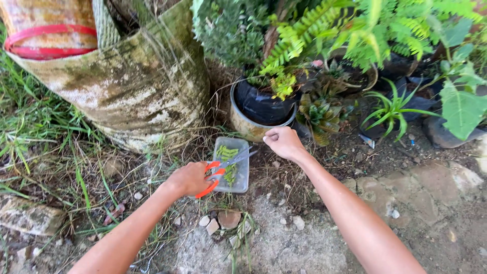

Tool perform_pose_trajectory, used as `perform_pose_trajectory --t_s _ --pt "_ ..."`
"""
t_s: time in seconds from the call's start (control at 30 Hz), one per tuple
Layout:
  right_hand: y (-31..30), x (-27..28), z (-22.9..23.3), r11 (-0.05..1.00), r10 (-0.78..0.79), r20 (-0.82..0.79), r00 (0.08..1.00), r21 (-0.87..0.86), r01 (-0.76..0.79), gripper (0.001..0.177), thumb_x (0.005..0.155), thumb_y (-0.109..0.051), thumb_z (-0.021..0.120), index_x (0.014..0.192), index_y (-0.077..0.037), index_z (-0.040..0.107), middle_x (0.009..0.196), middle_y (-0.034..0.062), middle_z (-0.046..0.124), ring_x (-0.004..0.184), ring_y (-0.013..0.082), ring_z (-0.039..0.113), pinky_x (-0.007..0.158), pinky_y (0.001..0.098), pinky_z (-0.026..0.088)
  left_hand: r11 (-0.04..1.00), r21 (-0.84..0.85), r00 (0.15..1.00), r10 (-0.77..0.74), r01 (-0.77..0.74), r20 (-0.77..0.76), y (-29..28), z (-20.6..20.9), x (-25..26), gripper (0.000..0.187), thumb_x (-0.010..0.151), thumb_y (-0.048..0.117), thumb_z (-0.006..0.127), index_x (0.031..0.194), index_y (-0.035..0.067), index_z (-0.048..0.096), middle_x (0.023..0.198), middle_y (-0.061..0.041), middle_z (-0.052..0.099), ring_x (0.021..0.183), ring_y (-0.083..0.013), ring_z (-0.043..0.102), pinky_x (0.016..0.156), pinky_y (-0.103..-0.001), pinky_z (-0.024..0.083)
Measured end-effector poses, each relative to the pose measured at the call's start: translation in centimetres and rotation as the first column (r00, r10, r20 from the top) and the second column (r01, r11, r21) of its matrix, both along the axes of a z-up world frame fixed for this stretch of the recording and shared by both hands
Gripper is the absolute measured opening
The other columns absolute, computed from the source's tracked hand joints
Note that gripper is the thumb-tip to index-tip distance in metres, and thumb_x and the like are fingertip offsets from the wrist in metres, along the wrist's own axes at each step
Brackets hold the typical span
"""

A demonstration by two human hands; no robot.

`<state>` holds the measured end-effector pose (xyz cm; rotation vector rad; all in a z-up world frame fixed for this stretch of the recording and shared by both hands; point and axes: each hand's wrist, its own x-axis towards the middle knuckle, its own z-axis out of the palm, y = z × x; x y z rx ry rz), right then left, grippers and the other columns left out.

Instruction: Prune various potted plants in an outdoor garden using garden shears and collect the trimmings.

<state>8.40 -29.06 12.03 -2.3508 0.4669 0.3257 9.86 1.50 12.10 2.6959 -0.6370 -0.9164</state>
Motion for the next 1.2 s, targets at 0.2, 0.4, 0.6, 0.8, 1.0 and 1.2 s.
perform_pose_trajectory --t_s 0.2,0.4,0.6,0.8,1.0,1.2 --pt "-3.1 -0.3 0.6 0.990 -0.144 0.175 0.974 0.025 0.142 0.022 0.093 -0.019 0.065 0.107 -0.010 0.079 0.104 0.0111 0.079 0.092 0.0198 0.075 0.089 0.0383 0.059 0.913 0.345 0.968 -0.247 0.217 0.045 -2.8 3.8 1.9 0.049 0.088 0.044 0.071 0.122 0.008 0.068 0.123 -0.013 0.072 0.114 -0.0298 0.070 0.099 -0.042 0.056" --pt "-3.0 -0.9 2.4 0.982 -0.188 0.257 0.948 0.016 0.190 0.019 0.091 -0.019 0.068 0.102 -0.010 0.080 0.095 0.0081 0.079 0.083 0.0190 0.076 0.081 0.0361 0.060 0.882 0.433 0.962 -0.254 0.187 0.103 -5.9 7.1 2.4 0.047 0.085 0.042 0.078 0.117 0.008 0.074 0.124 -0.007 0.073 0.114 -0.0252 0.071 0.095 -0.038 0.059" --pt "-4.0 0.4 1.2 0.954 -0.300 0.529 0.794 0.151 0.260 0.020 0.087 -0.022 0.073 0.095 -0.004 0.079 0.080 0.0117 0.078 0.071 0.0205 0.075 0.070 0.0340 0.057 0.919 0.377 0.962 -0.198 0.116 0.187 -10.5 11.6 2.3 0.051 0.084 0.043 0.080 0.120 0.008 0.068 0.124 -0.008 0.071 0.114 -0.0274 0.070 0.093 -0.042 0.059" --pt "-4.3 0.2 4.2 0.902 -0.432 0.504 0.748 0.229 0.366 0.020 0.090 -0.022 0.071 0.096 -0.003 0.079 0.076 0.0094 0.077 0.066 0.0169 0.070 0.068 0.0338 0.055 0.950 0.302 0.950 -0.165 0.081 0.264 -12.8 14.6 4.2 0.047 0.083 0.040 0.078 0.116 0.008 0.073 0.121 -0.010 0.073 0.110 -0.0284 0.072 0.089 -0.043 0.060" --pt "-5.9 2.2 3.4 0.885 -0.460 0.576 0.676 0.240 0.398 0.022 0.089 -0.023 0.074 0.096 -0.002 0.079 0.073 0.0085 0.076 0.064 0.0150 0.069 0.067 0.0328 0.054 0.978 0.209 0.946 -0.092 0.027 0.311 -12.2 16.5 7.7 0.050 0.084 0.049 0.074 0.107 0.004 0.076 0.114 -0.013 0.074 0.107 -0.0302 0.072 0.089 -0.042 0.059" --pt "-3.7 3.7 5.5 0.890 -0.452 0.554 0.700 0.228 0.394 0.020 0.086 -0.021 0.075 0.098 -0.005 0.080 0.076 0.0077 0.077 0.066 0.0146 0.070 0.067 0.0313 0.055 0.996 -0.028 0.951 -0.078 0.090 0.299 -8.5 15.0 9.6 0.053 0.084 0.055 0.071 0.112 0.010 0.076 0.095 -0.017 0.078 0.092 -0.0334 0.074 0.085 -0.044 0.058"
